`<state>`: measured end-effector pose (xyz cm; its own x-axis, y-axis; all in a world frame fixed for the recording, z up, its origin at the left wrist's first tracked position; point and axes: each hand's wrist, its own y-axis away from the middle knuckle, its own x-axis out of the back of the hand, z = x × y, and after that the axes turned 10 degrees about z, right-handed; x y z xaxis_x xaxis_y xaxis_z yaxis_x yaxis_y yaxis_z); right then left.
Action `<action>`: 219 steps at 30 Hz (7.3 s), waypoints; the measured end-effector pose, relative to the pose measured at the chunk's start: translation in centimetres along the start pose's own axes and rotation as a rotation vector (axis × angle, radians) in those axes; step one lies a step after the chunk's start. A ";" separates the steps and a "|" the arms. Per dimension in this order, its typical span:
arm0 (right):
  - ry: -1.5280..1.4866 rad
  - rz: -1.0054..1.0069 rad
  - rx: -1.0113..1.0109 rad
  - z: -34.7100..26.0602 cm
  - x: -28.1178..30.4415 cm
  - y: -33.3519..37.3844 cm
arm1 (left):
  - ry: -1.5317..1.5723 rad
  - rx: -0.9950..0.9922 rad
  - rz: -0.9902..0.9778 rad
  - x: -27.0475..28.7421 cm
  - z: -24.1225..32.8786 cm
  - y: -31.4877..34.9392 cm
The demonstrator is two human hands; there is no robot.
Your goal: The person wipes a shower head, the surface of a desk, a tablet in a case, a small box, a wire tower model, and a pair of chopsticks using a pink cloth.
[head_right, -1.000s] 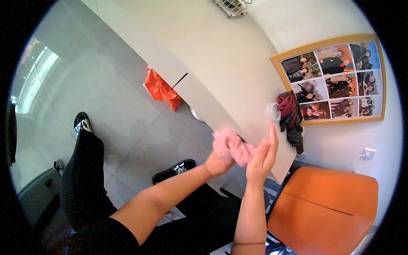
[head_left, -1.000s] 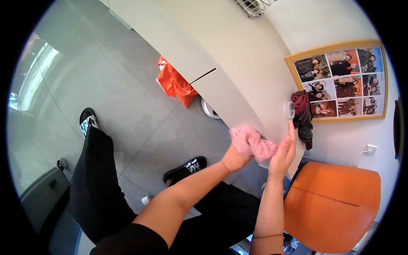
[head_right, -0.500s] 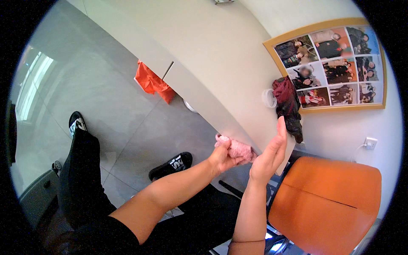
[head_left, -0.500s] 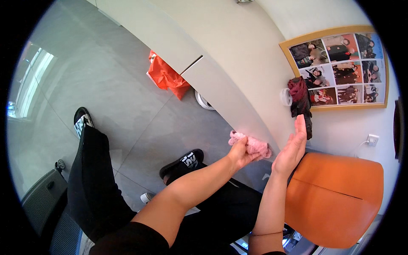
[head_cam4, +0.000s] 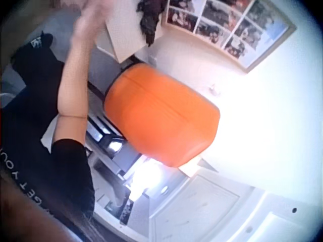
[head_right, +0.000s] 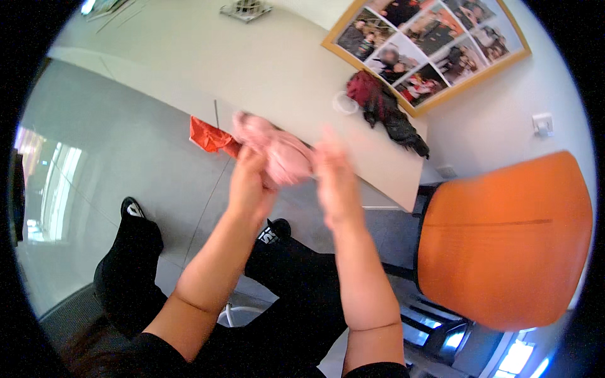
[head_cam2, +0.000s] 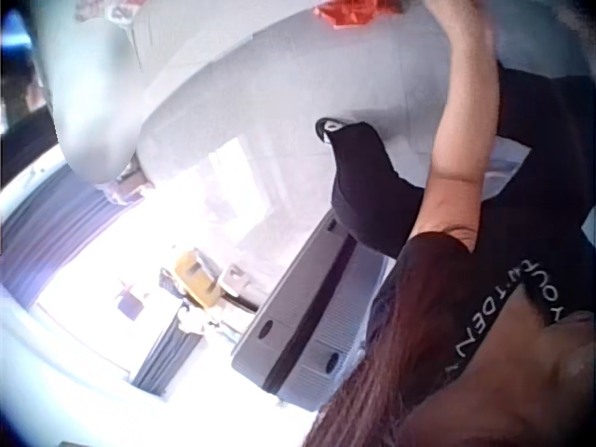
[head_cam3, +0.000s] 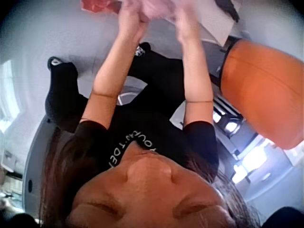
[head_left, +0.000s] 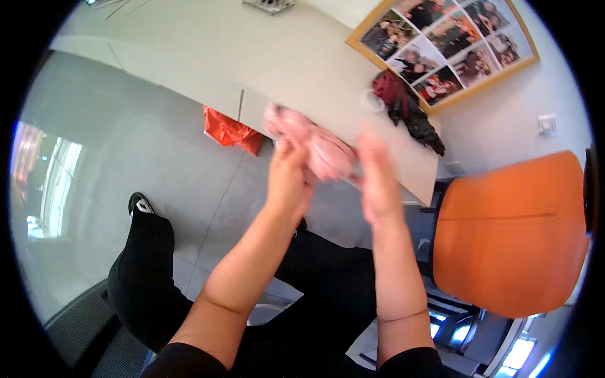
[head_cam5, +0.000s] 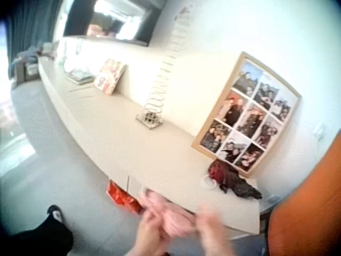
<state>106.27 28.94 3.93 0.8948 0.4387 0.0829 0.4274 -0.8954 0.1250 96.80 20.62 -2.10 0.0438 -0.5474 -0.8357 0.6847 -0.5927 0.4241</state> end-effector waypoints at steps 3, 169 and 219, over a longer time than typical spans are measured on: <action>0.221 -0.014 0.299 1.5 -1.0 0.8 | -0.170 0.196 -0.251 -1.0 -1.5 3.2; 0.848 -0.489 1.292 -5.1 -53.7 -13.4 | -0.530 -0.748 0.530 2.4 57.2 -32.1; 1.109 -0.441 1.282 -9.7 -107.1 -14.7 | 0.099 -0.574 0.770 20.0 84.1 -39.3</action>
<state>2.89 -4.09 2.85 0.4235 -0.0053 0.9059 0.9051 0.0454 -0.4229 9.62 -16.71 -6.18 0.6728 -0.5974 -0.4363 0.6927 0.3017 0.6551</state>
